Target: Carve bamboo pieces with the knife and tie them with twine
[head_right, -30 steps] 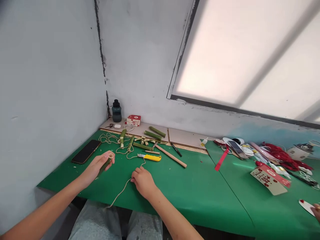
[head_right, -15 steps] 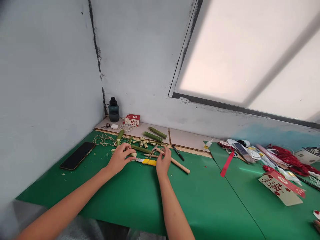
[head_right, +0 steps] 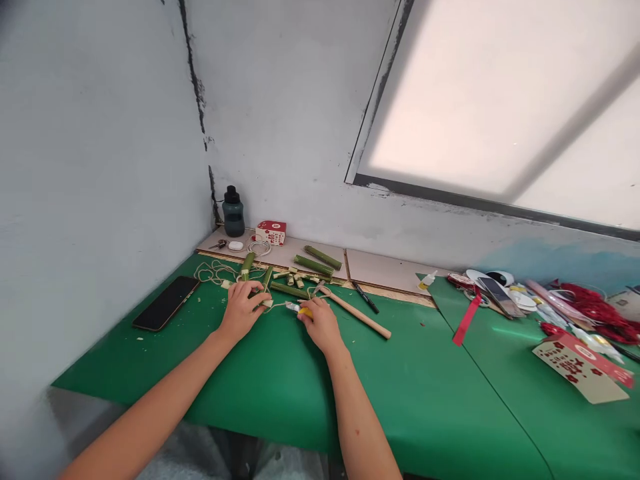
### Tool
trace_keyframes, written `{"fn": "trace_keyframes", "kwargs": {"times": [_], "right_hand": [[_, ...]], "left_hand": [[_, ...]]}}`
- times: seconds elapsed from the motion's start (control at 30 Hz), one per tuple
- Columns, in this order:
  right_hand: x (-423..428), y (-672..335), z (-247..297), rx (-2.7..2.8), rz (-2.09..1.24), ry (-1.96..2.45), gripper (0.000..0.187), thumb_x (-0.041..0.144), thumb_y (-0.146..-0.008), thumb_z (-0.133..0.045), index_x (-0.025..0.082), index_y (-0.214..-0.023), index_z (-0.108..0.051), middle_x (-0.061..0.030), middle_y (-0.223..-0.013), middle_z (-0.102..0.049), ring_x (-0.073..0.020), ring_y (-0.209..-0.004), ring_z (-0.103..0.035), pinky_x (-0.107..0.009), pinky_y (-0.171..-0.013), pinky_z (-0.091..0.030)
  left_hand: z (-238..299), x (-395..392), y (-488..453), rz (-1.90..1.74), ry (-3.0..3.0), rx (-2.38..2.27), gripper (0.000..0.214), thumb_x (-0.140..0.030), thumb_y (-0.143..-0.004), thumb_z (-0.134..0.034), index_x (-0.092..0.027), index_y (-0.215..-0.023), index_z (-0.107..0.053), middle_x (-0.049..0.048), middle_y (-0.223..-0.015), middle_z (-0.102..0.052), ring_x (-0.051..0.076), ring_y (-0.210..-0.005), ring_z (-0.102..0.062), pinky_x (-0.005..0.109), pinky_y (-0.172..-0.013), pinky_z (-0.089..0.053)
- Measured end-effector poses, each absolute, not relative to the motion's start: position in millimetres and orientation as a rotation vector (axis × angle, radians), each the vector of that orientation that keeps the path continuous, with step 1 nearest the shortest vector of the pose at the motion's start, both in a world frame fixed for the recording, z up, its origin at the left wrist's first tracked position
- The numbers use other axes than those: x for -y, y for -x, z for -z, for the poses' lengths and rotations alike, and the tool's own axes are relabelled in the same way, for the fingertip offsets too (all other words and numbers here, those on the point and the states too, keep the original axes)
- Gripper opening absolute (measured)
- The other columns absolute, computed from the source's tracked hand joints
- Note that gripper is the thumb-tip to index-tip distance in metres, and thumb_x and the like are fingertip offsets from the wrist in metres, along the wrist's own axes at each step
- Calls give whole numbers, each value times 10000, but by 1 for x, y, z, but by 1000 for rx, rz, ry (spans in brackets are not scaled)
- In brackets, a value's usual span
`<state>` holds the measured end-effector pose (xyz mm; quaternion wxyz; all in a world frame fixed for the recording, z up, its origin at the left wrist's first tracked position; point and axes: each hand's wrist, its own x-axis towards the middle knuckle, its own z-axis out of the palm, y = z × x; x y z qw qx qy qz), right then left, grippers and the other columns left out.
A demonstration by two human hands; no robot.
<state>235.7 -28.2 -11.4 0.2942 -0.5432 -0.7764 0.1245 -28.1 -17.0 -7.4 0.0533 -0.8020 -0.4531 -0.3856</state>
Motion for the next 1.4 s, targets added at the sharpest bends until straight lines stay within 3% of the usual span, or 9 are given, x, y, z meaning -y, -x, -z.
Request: {"fn": "trace_keyframes", "kwargs": {"times": [0.17,0.33,0.53,0.73,0.83,0.97,1.13,1.27,1.4], "right_hand": [[30,-236,9,1877,-207,1474,237,339,-1012,-520,199,-1190,-589,-125,-1219,-640,-265,-1142,-621,-432,-982,-529],[28,-239,14,1754,-132,1585,484,272,-912,-582,221,-1387,-498,-148,-1351,-559,-321,-1172,-615,-444,-871,-565],[28,-250,17,1702,-133,1623,668,127,-868,-471,237,-1524,-408,-167,-1456,-495,-308,-1174,-637,-404,-813,-573],[25,-251,17,1644,-183,1637,632,148,-877,-466,242,-1499,-406,-162,-1436,-500,-301,-1206,-624,-415,-870,-578],[25,-249,17,1685,-253,1667,684,128,-803,-541,259,-1468,-445,-157,-1418,-495,-326,-1238,-606,-393,-822,-578],[30,-254,12,1811,-411,1603,683,89,-720,-598,313,-1362,-532,-88,-1382,-545,-265,-1147,-658,-348,-814,-580],[35,-262,2,1848,-545,1449,506,188,-780,-643,303,-1269,-578,-66,-1361,-582,-211,-1028,-683,-362,-860,-595],[31,-255,2,1799,-538,1362,268,291,-892,-581,249,-1152,-629,-88,-1241,-651,-234,-1064,-661,-429,-969,-562],[22,-248,11,1747,-517,1349,301,330,-888,-590,234,-1161,-674,-112,-1246,-680,-268,-1116,-660,-471,-1012,-533]], "left_hand": [[5,20,24,1149,2513,1293,194,-142,-923,-694,-295,-994,-789,102,-1276,-670,315,-1238,-557,533,-1037,-426],[7,15,26,1211,2577,1296,201,-263,-997,-627,-320,-1083,-799,99,-1313,-656,297,-1264,-559,487,-1042,-468],[12,13,33,1319,2619,1494,360,-440,-1058,-504,-282,-1279,-741,78,-1026,-706,163,-790,-649,258,-667,-467],[16,15,33,1463,2685,1679,404,-480,-1068,-439,-264,-1345,-638,-20,-665,-687,154,-543,-604,232,-576,-418],[19,14,32,1598,2738,1692,392,-496,-1056,-449,-263,-1316,-629,-7,-780,-751,143,-554,-633,236,-593,-465],[20,14,33,1792,2777,1658,447,-581,-1008,-501,-236,-1247,-655,55,-1033,-783,139,-604,-659,258,-605,-500],[18,13,33,2001,2695,1717,457,-519,-1062,-376,-203,-1165,-690,46,-850,-741,144,-616,-637,282,-666,-495],[21,9,28,2180,2709,1817,334,-410,-1004,-530,-249,-1296,-537,69,-1194,-730,100,-614,-613,266,-633,-498],[21,5,24,2420,2717,1915,462,-340,-961,-543,-265,-1392,-397,64,-1195,-699,65,-539,-547,260,-597,-487]]}}
